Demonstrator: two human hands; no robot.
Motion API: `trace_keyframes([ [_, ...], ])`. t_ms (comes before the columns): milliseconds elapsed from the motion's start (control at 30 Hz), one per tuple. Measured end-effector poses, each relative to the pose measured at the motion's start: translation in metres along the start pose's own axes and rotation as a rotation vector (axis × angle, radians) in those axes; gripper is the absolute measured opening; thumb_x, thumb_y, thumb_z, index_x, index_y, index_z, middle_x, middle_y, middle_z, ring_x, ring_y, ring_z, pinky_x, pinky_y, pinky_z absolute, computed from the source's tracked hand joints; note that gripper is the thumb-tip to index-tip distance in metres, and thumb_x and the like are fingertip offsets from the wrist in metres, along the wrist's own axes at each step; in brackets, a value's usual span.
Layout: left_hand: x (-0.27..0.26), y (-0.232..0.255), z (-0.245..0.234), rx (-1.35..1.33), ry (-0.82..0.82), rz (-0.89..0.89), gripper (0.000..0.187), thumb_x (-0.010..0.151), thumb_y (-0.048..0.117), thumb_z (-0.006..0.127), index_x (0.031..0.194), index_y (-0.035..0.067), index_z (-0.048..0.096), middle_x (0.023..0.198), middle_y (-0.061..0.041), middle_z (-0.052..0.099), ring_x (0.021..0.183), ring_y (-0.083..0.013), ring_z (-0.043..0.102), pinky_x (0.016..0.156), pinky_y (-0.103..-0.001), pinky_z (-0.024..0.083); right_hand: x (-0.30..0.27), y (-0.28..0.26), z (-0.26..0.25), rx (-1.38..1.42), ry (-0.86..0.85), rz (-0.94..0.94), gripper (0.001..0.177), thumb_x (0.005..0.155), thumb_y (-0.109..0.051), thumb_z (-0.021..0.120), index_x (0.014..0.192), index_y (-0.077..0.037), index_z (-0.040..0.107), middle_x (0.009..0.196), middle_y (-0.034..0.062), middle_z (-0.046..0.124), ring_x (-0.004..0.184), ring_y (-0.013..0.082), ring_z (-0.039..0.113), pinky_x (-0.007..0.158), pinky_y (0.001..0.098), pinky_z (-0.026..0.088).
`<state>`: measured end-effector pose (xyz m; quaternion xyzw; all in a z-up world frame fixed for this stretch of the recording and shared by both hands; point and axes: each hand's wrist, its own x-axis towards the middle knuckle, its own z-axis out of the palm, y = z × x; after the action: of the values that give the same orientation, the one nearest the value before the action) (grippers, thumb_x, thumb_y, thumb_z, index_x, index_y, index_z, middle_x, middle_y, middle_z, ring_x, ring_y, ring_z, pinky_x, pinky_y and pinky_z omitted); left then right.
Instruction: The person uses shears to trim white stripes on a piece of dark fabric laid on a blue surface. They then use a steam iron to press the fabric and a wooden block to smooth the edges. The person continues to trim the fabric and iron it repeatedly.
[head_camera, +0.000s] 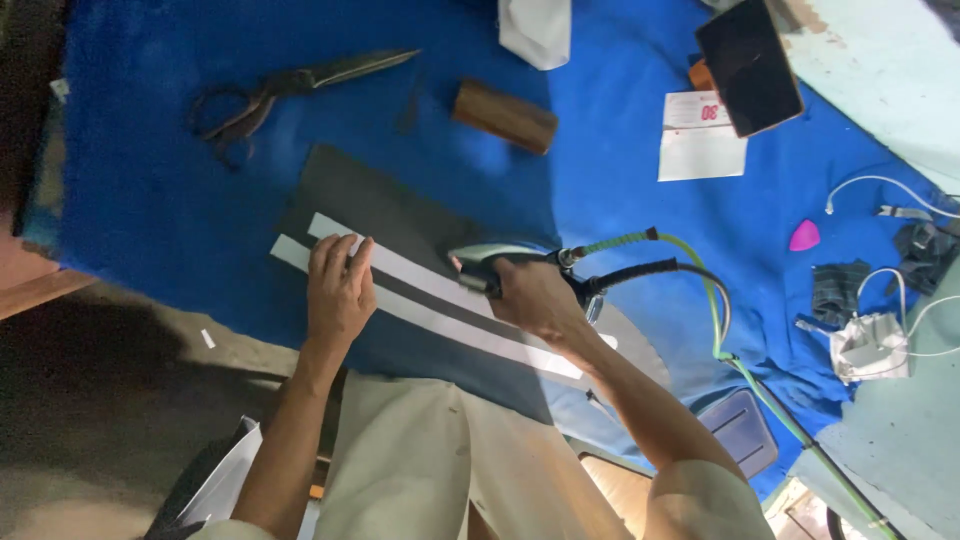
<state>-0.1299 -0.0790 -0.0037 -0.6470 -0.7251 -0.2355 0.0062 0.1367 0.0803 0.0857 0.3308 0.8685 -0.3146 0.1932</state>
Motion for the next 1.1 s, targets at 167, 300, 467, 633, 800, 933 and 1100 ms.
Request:
trace_keyframes([
  [167, 0.002, -0.024, -0.003, -0.006, 0.019, -0.010, 0.031, 0.095, 0.004, 0.068, 0.125, 0.008, 0.072, 0.126, -0.015, 0.061, 0.127, -0.0341, 0.055, 0.109, -0.051, 0.046, 0.013, -0.013, -0.005, 0.038, 0.025, 0.206, 0.032, 0.078, -0.038, 0.078, 0.095, -0.011, 0.070, 0.071, 0.0144, 0.074, 0.070, 0.0366, 0.076, 0.067, 0.0463, 0.061],
  [300, 0.001, -0.036, -0.002, -0.042, -0.005, 0.008, 0.031, 0.096, 0.005, 0.066, 0.127, 0.010, 0.071, 0.128, -0.015, 0.060, 0.126, -0.0340, 0.055, 0.109, -0.051, 0.046, 0.013, -0.016, -0.006, 0.020, -0.029, 0.280, 0.033, 0.080, -0.042, 0.077, 0.095, -0.013, 0.071, 0.074, 0.0144, 0.075, 0.072, 0.0366, 0.076, 0.070, 0.0470, 0.062],
  [467, 0.006, -0.042, -0.006, -0.056, -0.027, 0.027, 0.030, 0.097, 0.006, 0.066, 0.125, 0.012, 0.071, 0.126, -0.013, 0.059, 0.128, -0.0312, 0.053, 0.110, -0.048, 0.046, 0.010, -0.009, 0.002, 0.092, -0.022, 0.293, 0.033, 0.079, -0.038, 0.080, 0.092, -0.009, 0.070, 0.071, 0.0164, 0.074, 0.073, 0.0390, 0.076, 0.071, 0.0476, 0.062],
  [633, 0.007, -0.053, -0.003, -0.091, -0.053, 0.041, 0.030, 0.095, 0.007, 0.069, 0.124, 0.013, 0.073, 0.124, -0.015, 0.061, 0.129, -0.0320, 0.054, 0.112, -0.049, 0.045, 0.010, -0.017, -0.010, 0.100, 0.004, 0.302, 0.032, 0.078, -0.037, 0.082, 0.090, -0.009, 0.070, 0.069, 0.0145, 0.073, 0.070, 0.0371, 0.076, 0.070, 0.0460, 0.063],
  [800, 0.017, -0.060, -0.005, -0.124, -0.060, 0.082, 0.031, 0.094, 0.006, 0.070, 0.124, 0.011, 0.073, 0.123, -0.016, 0.062, 0.128, -0.0329, 0.054, 0.111, -0.049, 0.046, 0.009, -0.023, -0.017, 0.082, 0.004, 0.283, 0.030, 0.077, -0.034, 0.080, 0.091, -0.009, 0.071, 0.070, 0.0162, 0.074, 0.070, 0.0390, 0.075, 0.069, 0.0495, 0.062],
  [933, 0.026, -0.062, -0.004, -0.155, -0.063, 0.093, 0.031, 0.093, 0.006, 0.071, 0.123, 0.010, 0.074, 0.123, -0.016, 0.063, 0.128, -0.0333, 0.054, 0.111, -0.049, 0.046, 0.010, -0.018, -0.008, 0.065, 0.014, 0.266, 0.029, 0.076, -0.034, 0.079, 0.091, -0.010, 0.070, 0.068, 0.0156, 0.073, 0.069, 0.0394, 0.075, 0.068, 0.0505, 0.062],
  [1100, 0.027, -0.067, 0.004, -0.167, -0.076, 0.095, 0.034, 0.092, 0.005, 0.071, 0.125, 0.009, 0.074, 0.122, -0.017, 0.063, 0.130, -0.0347, 0.054, 0.115, -0.052, 0.043, 0.010, -0.022, -0.014, 0.088, 0.023, 0.262, 0.028, 0.075, -0.031, 0.078, 0.090, -0.010, 0.069, 0.067, 0.0163, 0.072, 0.069, 0.0401, 0.075, 0.067, 0.0503, 0.062],
])
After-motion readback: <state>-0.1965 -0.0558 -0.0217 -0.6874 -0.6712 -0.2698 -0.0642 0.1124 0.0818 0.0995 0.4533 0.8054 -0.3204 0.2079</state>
